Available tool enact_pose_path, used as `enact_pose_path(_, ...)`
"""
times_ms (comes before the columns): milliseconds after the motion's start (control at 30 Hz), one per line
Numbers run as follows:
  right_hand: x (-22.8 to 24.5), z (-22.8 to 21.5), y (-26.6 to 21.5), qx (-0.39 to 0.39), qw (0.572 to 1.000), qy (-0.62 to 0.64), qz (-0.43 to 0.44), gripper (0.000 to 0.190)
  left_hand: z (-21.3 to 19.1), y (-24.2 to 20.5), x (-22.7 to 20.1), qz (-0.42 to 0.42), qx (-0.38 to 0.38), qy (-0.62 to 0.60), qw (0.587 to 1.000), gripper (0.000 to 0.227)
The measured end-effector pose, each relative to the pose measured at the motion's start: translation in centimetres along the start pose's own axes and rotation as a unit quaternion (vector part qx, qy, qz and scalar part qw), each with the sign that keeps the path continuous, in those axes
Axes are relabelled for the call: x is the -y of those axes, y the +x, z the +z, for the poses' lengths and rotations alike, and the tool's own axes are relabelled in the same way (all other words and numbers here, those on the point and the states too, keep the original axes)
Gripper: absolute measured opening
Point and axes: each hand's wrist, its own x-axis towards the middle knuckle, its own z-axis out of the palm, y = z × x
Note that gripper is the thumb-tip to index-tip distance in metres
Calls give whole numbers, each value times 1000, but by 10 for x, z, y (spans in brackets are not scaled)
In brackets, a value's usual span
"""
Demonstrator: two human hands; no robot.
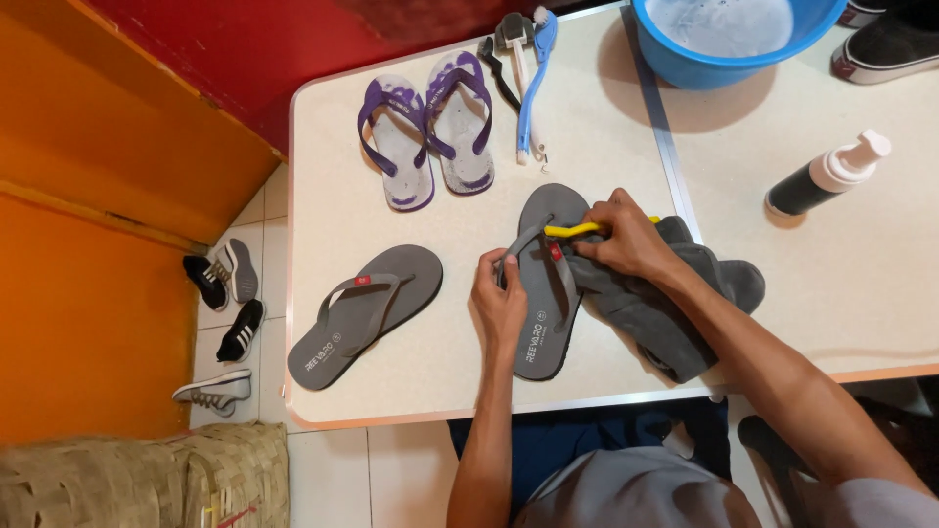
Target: Cleaning a pair of flip-flops using a toothbrush, soapy water, and a cloth.
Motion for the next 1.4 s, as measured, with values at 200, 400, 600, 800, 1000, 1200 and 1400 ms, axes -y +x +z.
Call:
enact_pose_path(200,-4,8,59,-96,994,-24,-51,21,-1,5,8,20,51,26,998,15)
enact_pose_path(400,30,21,67,1,993,-75,-86,18,1,3,4,32,25,31,999,14)
enact_pose_path(600,-8,4,49,-40,994,-69,-73,15,-1,2,2,42,-15,19,999,14)
enact_pose_path(800,3,-27,1,-44,996,-62,-37,13,-1,1,0,37,13,9,999,17)
enact_pose_path(1000,20,-74,-23,-99,991,-63,-59,29,-7,-7,-10,104,24,30,994,22)
enact_pose_path(1200,-46,-86,-56,-161,958,-239,-18,33,4,-3,6,149,16,44,988,25)
enact_pose_path(1400,-52,-84,-59,-204,934,-291,-38,27,5,-3,2,165,10,34,986,21)
